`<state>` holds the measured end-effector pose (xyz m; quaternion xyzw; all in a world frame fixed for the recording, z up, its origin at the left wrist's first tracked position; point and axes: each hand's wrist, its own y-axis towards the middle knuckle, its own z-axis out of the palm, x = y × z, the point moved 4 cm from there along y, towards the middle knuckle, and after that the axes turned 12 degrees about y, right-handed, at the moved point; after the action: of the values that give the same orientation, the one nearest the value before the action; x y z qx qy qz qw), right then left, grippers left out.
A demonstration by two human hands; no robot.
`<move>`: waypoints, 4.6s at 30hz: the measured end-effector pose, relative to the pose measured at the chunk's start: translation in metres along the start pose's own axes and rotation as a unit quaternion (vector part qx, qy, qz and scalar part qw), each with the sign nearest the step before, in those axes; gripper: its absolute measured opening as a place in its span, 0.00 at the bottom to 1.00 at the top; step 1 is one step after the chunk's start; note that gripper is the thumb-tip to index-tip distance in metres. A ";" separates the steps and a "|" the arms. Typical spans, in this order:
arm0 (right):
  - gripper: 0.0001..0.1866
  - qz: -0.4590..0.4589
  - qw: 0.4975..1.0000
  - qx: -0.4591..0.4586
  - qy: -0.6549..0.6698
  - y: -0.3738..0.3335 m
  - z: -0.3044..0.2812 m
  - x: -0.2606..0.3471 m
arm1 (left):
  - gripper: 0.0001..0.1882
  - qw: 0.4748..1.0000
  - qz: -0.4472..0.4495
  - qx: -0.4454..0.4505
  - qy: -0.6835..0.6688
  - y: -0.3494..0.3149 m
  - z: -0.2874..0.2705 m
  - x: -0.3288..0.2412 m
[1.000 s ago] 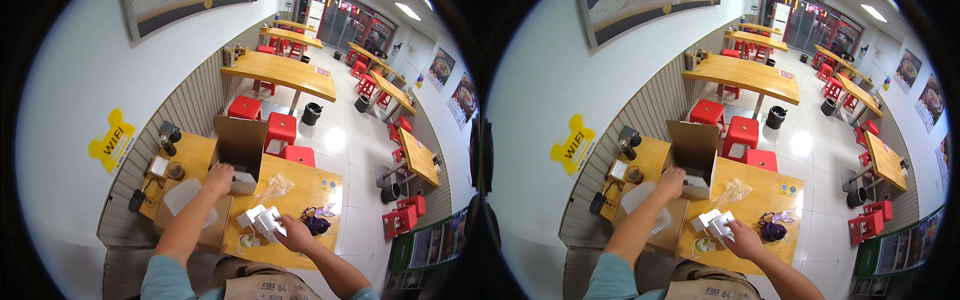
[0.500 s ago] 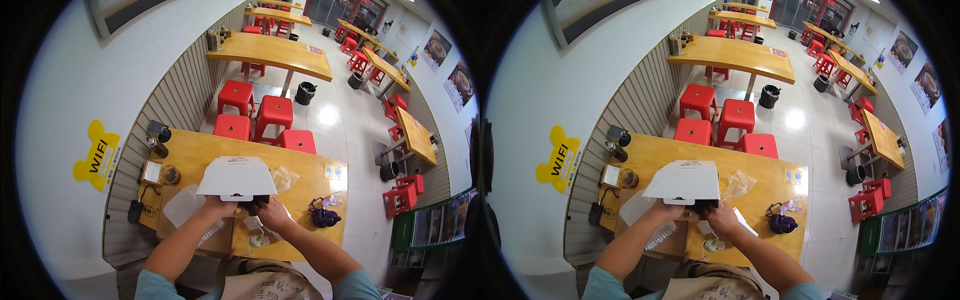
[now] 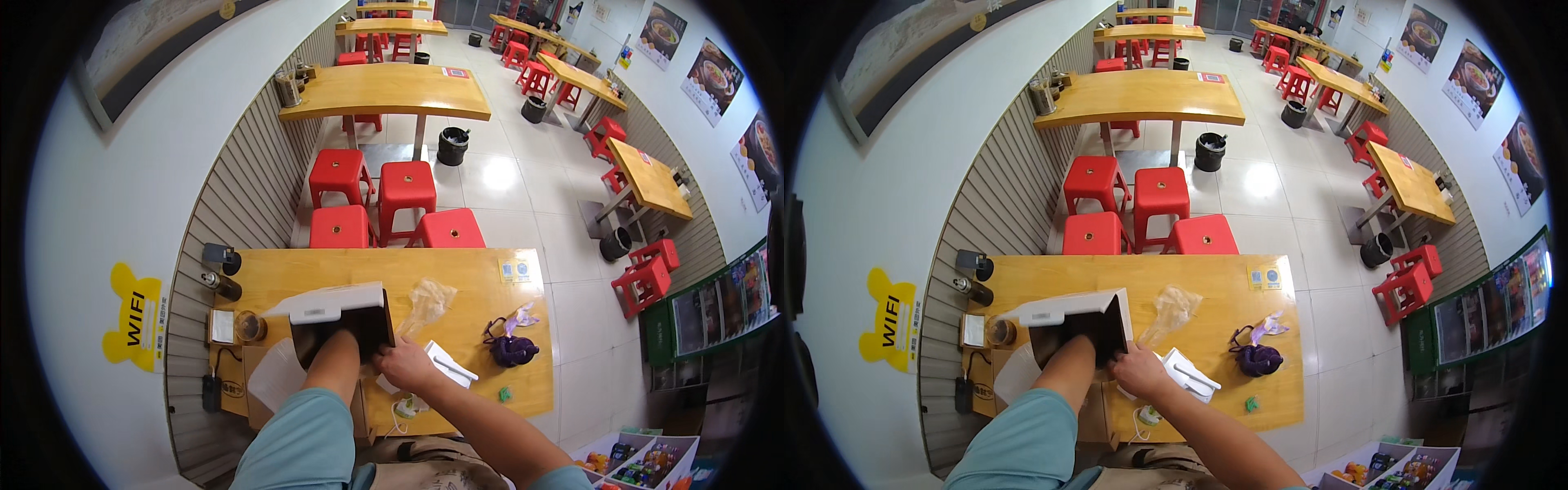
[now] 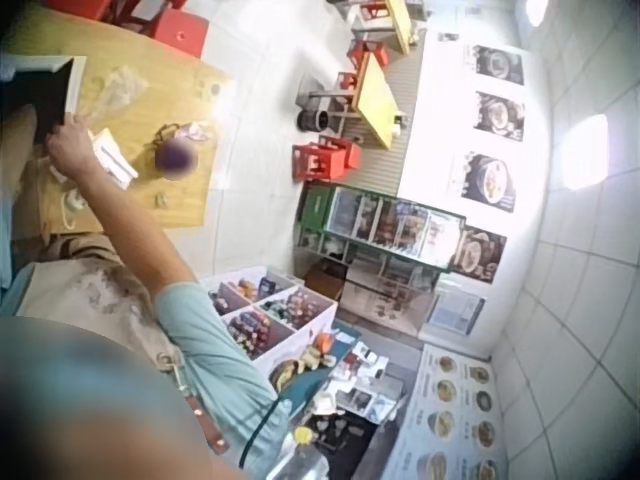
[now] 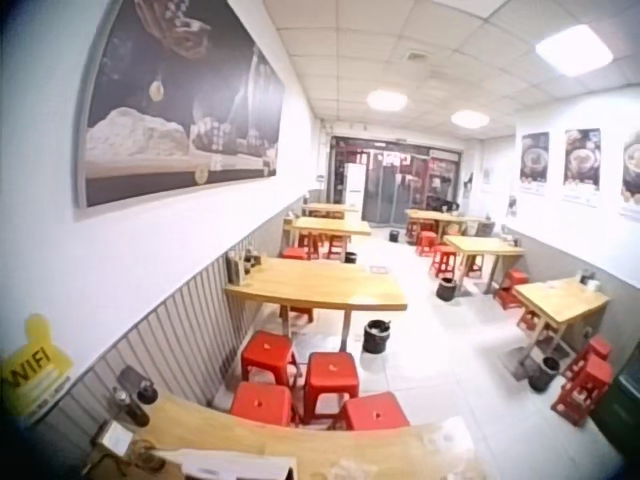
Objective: The person unpacks a white security camera from a cardboard box, removes protective foam, and assembles the device by attaching a mounting bracket and inserting a SIM card. They then connect the power cable and plug it into a wall outlet.
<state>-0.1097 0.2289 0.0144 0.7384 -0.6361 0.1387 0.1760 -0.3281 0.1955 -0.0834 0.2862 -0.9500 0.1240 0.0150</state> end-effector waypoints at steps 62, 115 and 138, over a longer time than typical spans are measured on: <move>0.10 0.219 0.602 -0.215 0.737 -0.183 -0.136 0.050 | 0.12 0.638 -0.069 -0.060 -0.764 -0.290 -0.191 -0.169; 0.09 0.185 0.547 -0.244 0.779 -0.185 -0.153 0.056 | 0.08 0.555 -0.096 -0.167 -0.809 -0.318 -0.199 -0.200; 0.09 0.187 0.532 -0.249 0.787 -0.182 -0.147 0.053 | 0.07 0.558 -0.097 -0.164 -0.808 -0.317 -0.197 -0.199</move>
<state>0.0810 0.2695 0.1541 0.1210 -0.3727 0.5294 0.7525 0.0039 0.0955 0.1593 0.3498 -0.5344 -0.3193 -0.7001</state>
